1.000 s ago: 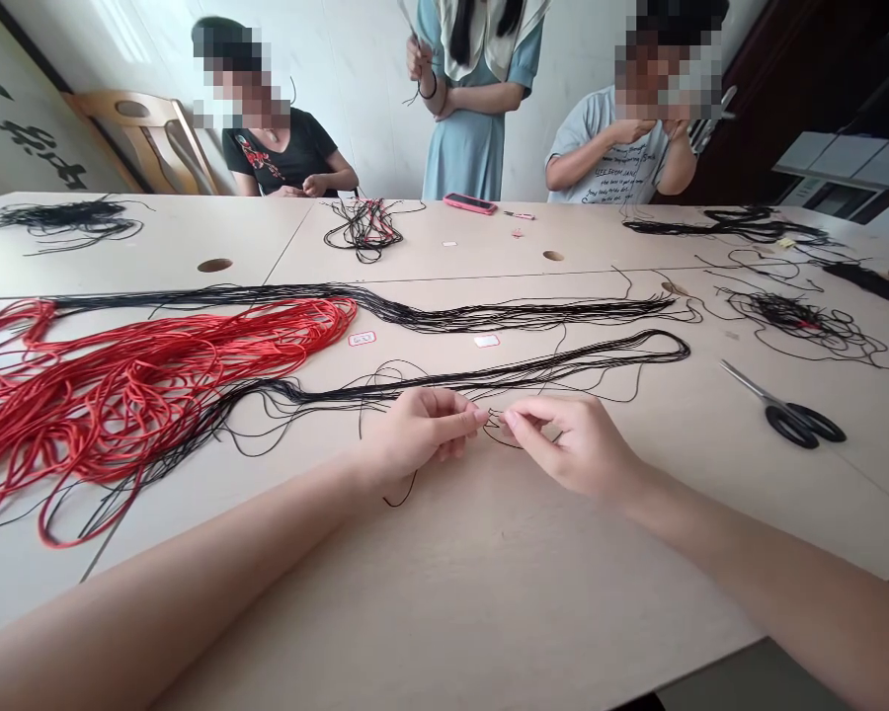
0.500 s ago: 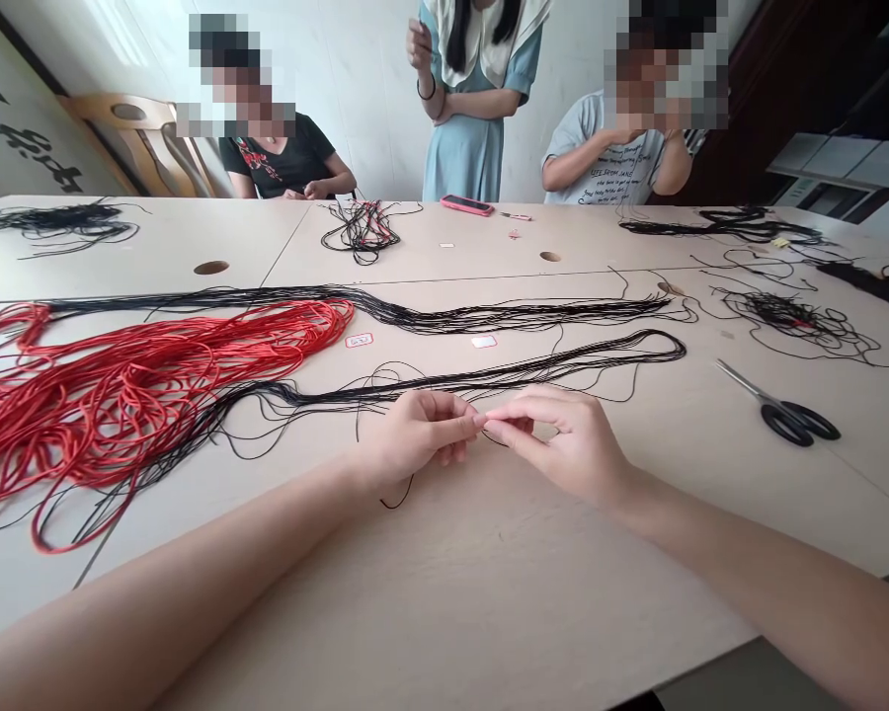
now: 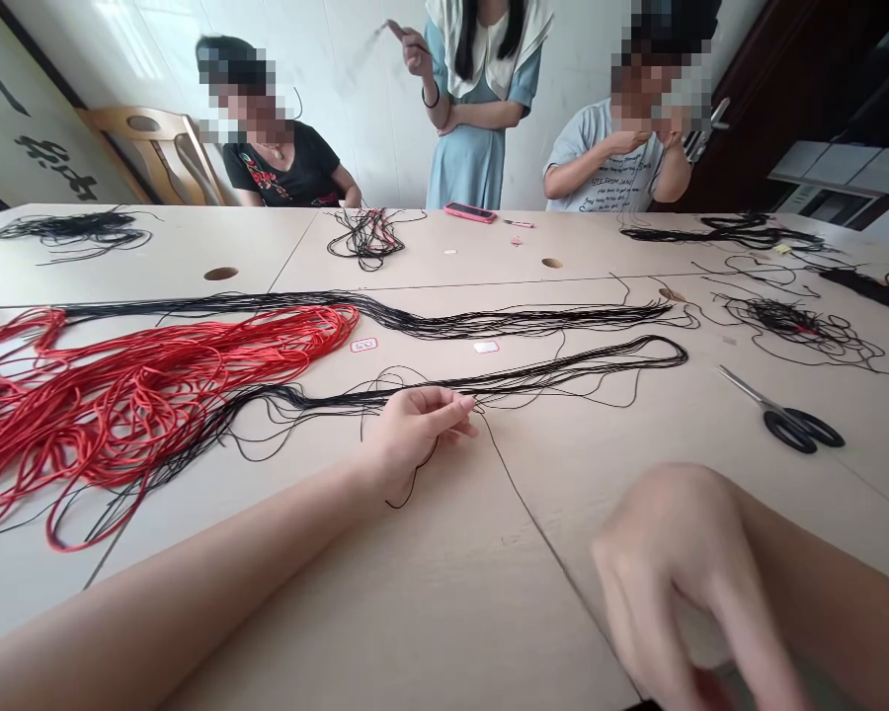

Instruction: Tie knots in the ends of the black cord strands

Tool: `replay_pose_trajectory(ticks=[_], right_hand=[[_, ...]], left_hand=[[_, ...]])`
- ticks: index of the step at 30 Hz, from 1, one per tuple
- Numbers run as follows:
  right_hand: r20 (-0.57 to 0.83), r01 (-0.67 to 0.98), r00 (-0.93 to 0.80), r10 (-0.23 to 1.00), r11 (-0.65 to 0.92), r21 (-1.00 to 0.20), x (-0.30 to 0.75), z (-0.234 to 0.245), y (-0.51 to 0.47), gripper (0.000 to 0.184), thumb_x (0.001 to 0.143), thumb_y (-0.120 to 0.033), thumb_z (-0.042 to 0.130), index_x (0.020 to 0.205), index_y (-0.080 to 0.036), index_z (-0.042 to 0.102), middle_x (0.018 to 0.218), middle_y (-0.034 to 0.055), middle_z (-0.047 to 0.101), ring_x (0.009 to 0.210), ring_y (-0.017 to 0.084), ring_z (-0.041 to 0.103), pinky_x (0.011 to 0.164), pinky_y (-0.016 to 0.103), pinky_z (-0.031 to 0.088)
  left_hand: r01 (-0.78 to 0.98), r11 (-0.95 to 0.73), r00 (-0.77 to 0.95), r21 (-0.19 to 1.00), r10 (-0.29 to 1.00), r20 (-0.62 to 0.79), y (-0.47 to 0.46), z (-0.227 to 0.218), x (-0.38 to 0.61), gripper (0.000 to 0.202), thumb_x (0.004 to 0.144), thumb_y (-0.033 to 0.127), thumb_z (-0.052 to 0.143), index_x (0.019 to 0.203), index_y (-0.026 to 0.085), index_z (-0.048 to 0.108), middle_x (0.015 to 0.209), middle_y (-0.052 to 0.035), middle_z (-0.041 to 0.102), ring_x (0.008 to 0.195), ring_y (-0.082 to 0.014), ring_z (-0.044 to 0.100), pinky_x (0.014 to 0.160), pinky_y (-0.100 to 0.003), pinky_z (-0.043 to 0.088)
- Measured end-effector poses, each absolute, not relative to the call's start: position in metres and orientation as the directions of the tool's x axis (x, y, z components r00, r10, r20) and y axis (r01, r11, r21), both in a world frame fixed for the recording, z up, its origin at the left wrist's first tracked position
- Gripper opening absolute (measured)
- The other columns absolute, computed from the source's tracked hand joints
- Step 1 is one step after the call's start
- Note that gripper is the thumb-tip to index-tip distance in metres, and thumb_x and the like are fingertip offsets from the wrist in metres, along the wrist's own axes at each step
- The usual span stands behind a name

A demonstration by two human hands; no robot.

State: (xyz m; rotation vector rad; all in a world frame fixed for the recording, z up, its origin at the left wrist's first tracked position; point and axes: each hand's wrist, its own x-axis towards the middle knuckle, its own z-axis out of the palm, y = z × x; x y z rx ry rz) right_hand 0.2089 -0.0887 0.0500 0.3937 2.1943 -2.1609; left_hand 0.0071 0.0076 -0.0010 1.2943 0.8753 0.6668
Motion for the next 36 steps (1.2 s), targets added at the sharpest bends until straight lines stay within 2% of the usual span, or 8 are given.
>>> replay_pose_trajectory(ticks=[3,5,9,12,18,22,28,36], right_hand=[[-0.149,0.401,-0.642,0.752,0.164,-0.901,0.206,0.033,-0.079,0.044,0.078,-0.06,0.05,0.063,-0.019,0.059,0.056,-0.0016,0.055,0.048,0.007,0.047,0.043,0.019,0.037],[0.062,0.598,-0.268,0.961,0.217,-0.772,0.2,0.017,-0.071,0.031,0.077,-0.048,0.059,0.069,-0.019,0.056,0.057,-0.003,0.049,0.049,0.008,0.041,0.043,0.021,0.033],[0.274,0.708,-0.195,0.942,0.329,-0.625,0.184,-0.006,-0.063,0.027,0.081,-0.034,0.056,0.062,-0.017,0.048,0.059,-0.0029,0.043,0.051,0.008,0.037,0.047,0.022,0.03],[0.284,0.665,-0.238,0.929,0.369,-0.649,0.178,-0.009,-0.065,0.036,0.088,-0.027,0.044,0.055,-0.017,0.035,0.055,-0.0033,0.036,0.05,0.008,0.033,0.047,0.023,0.027],[0.276,0.632,-0.186,0.943,0.329,-0.701,0.178,-0.002,-0.068,0.033,0.09,-0.028,0.04,0.059,-0.017,0.041,0.052,-0.0041,0.03,0.05,0.009,0.031,0.047,0.024,0.026],[0.322,0.635,-0.21,0.923,0.379,-0.673,0.173,-0.002,-0.073,0.037,0.089,-0.026,0.042,0.055,-0.017,0.032,0.053,-0.0038,0.031,0.049,0.008,0.03,0.047,0.024,0.026],[0.334,0.699,-0.351,0.875,0.482,-0.529,0.166,-0.007,-0.08,0.035,0.085,-0.022,0.046,0.052,-0.015,0.042,0.051,-0.0029,0.039,0.047,0.007,0.031,0.045,0.023,0.023],[0.395,0.655,-0.544,0.74,0.669,-0.351,0.166,-0.011,-0.079,0.033,0.086,-0.026,0.049,0.054,-0.017,0.048,0.053,-0.0016,0.047,0.054,0.011,0.038,0.053,0.025,0.032]], left_hand=[[0.035,0.182,0.534,0.983,0.828,-0.172,0.008,-0.001,0.008,0.026,0.075,0.038,0.065,0.077,0.013,0.058,0.072,-0.0046,0.064,0.072,-0.0136,0.062,0.06,-0.021,0.047],[0.028,0.197,0.54,0.98,0.822,-0.181,0.008,0.0,0.008,0.026,0.075,0.037,0.065,0.078,0.013,0.058,0.073,-0.0053,0.065,0.075,-0.0146,0.063,0.061,-0.021,0.047],[0.016,0.204,0.554,0.979,0.813,-0.178,0.007,0.002,0.008,0.025,0.075,0.036,0.065,0.077,0.013,0.059,0.074,-0.0056,0.067,0.077,-0.0152,0.064,0.061,-0.021,0.048],[0.071,0.179,0.552,0.981,0.813,-0.188,0.005,0.005,0.008,0.025,0.074,0.038,0.066,0.075,0.013,0.059,0.071,-0.0045,0.066,0.07,-0.0139,0.064,0.054,-0.019,0.047],[0.253,0.159,0.54,0.954,0.795,-0.276,-0.002,0.014,0.009,0.026,0.075,0.039,0.063,0.077,0.015,0.053,0.08,-0.0048,0.069,0.043,-0.008,0.057,0.033,-0.017,0.035],[0.24,0.256,0.554,0.936,0.756,-0.348,-0.005,0.015,0.01,0.023,0.078,0.035,0.061,0.074,0.016,0.048,0.073,-0.0034,0.069,0.034,-0.0031,0.048,0.029,-0.013,0.026],[0.084,0.395,0.564,0.915,0.738,-0.37,-0.006,0.012,0.009,0.02,0.083,0.027,0.056,0.075,0.016,0.043,0.087,-0.0075,0.069,0.038,-0.0013,0.05,0.032,-0.011,0.031],[-0.047,0.575,0.52,0.817,0.712,-0.472,0.001,0.016,0.009,0.01,0.086,0.014,0.051,0.076,0.013,0.049,0.082,-0.006,0.068,0.056,-0.004,0.062,0.053,-0.009,0.051]])
